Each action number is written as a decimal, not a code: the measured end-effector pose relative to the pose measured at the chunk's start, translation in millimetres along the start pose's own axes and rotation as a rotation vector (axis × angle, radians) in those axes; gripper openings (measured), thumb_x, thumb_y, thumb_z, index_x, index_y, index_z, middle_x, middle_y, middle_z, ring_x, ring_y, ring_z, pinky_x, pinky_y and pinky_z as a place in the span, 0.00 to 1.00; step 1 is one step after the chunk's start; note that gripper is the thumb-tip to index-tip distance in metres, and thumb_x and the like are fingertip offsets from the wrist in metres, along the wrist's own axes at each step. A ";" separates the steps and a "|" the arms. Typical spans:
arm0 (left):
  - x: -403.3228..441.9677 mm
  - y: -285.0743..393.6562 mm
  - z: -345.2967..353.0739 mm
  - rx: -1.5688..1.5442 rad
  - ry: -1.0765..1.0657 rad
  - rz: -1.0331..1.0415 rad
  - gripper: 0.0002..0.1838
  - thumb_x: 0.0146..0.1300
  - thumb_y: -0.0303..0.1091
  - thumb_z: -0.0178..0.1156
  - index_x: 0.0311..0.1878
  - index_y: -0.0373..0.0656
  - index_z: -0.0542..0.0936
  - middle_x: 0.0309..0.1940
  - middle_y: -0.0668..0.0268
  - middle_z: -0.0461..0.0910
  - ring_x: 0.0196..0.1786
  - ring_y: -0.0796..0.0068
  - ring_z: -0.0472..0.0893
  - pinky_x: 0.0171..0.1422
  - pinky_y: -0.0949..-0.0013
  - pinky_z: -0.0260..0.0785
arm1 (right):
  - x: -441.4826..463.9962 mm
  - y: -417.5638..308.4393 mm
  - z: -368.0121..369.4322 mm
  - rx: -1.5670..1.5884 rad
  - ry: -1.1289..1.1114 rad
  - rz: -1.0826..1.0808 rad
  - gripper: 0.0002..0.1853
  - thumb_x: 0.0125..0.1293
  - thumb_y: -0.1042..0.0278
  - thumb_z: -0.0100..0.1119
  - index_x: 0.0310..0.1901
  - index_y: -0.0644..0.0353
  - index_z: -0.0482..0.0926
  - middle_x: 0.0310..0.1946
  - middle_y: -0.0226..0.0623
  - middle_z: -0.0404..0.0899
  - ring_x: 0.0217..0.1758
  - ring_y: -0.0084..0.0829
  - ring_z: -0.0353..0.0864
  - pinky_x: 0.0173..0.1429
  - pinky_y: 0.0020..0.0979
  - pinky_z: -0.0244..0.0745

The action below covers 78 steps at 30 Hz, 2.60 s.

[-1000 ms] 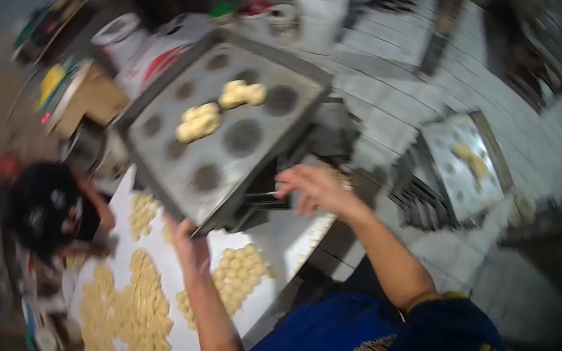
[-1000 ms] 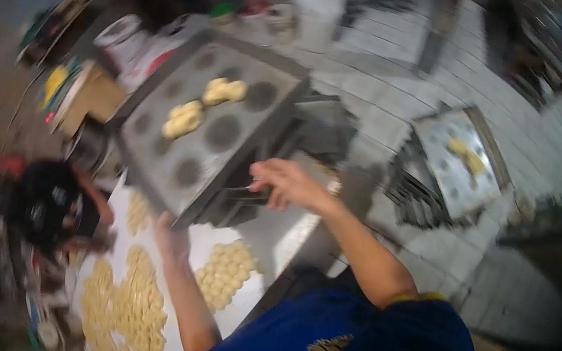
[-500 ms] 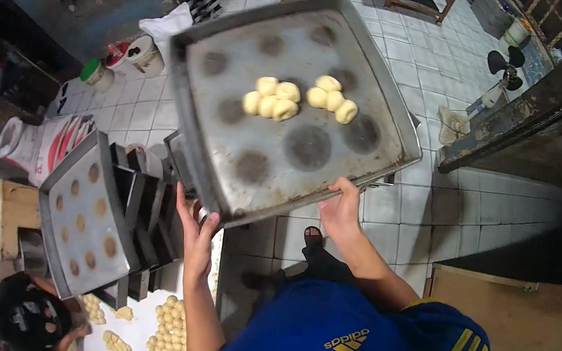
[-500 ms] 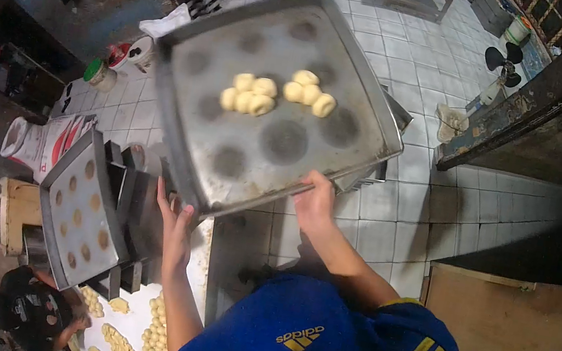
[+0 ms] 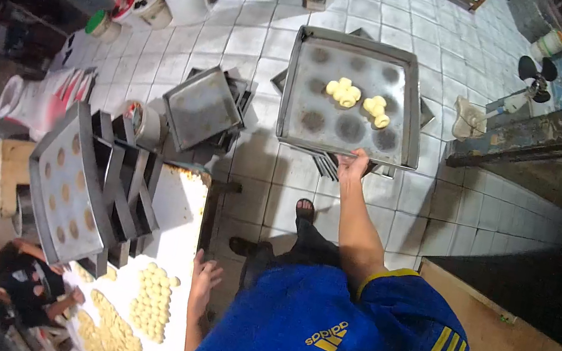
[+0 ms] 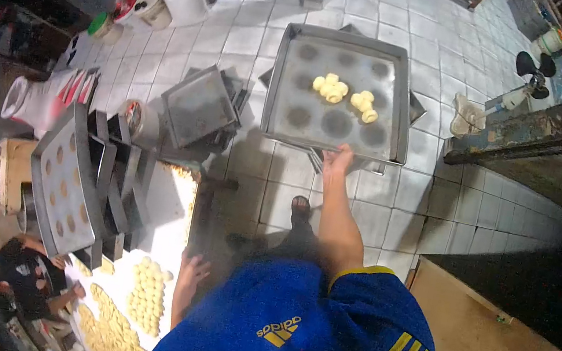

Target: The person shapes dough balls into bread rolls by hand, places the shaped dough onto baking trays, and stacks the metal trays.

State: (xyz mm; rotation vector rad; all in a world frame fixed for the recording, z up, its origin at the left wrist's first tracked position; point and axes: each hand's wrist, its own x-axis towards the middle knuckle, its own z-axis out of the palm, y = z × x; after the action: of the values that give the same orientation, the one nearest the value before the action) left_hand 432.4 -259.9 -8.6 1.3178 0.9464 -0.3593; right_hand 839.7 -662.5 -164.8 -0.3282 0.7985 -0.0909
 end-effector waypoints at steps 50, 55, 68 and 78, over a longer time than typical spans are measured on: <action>-215.1 -409.6 -460.6 0.330 1.221 -0.083 0.20 0.58 0.37 0.69 0.52 0.40 0.80 0.48 0.48 0.77 0.51 0.43 0.80 0.59 0.50 0.76 | -482.6 521.2 -68.3 -1.968 -2.733 -0.005 0.37 0.56 0.64 0.79 0.68 0.48 0.74 0.73 0.43 0.69 0.70 0.47 0.72 0.66 0.46 0.77; -282.9 -455.5 -411.2 0.180 1.295 -0.310 0.18 0.58 0.38 0.69 0.45 0.39 0.75 0.43 0.51 0.76 0.45 0.54 0.79 0.52 0.57 0.74 | -489.0 549.6 -87.6 -1.842 -3.163 -0.486 0.40 0.51 0.65 0.80 0.67 0.40 0.73 0.79 0.36 0.61 0.68 0.51 0.71 0.62 0.47 0.80; -193.5 -151.2 -398.5 -0.332 1.054 0.324 0.20 0.63 0.25 0.61 0.58 0.39 0.73 0.49 0.63 0.77 0.54 0.71 0.80 0.53 0.67 0.77 | -477.8 603.5 -113.3 -2.281 -2.775 0.117 0.22 0.58 0.64 0.69 0.56 0.54 0.83 0.56 0.44 0.81 0.56 0.47 0.83 0.61 0.46 0.80; -10.5 262.6 -435.7 0.566 0.876 1.198 0.28 0.57 0.39 0.69 0.60 0.41 0.77 0.58 0.48 0.73 0.58 0.41 0.80 0.65 0.50 0.74 | -623.0 456.6 166.3 -1.786 -2.145 0.601 0.24 0.58 0.69 0.65 0.58 0.58 0.81 0.54 0.32 0.82 0.55 0.29 0.83 0.54 0.31 0.81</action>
State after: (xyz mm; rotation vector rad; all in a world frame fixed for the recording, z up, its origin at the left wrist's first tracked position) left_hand 446.4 208.9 188.8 2.3789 0.5580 1.0225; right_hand 505.0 -61.9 224.6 -1.4050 -1.4638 1.4150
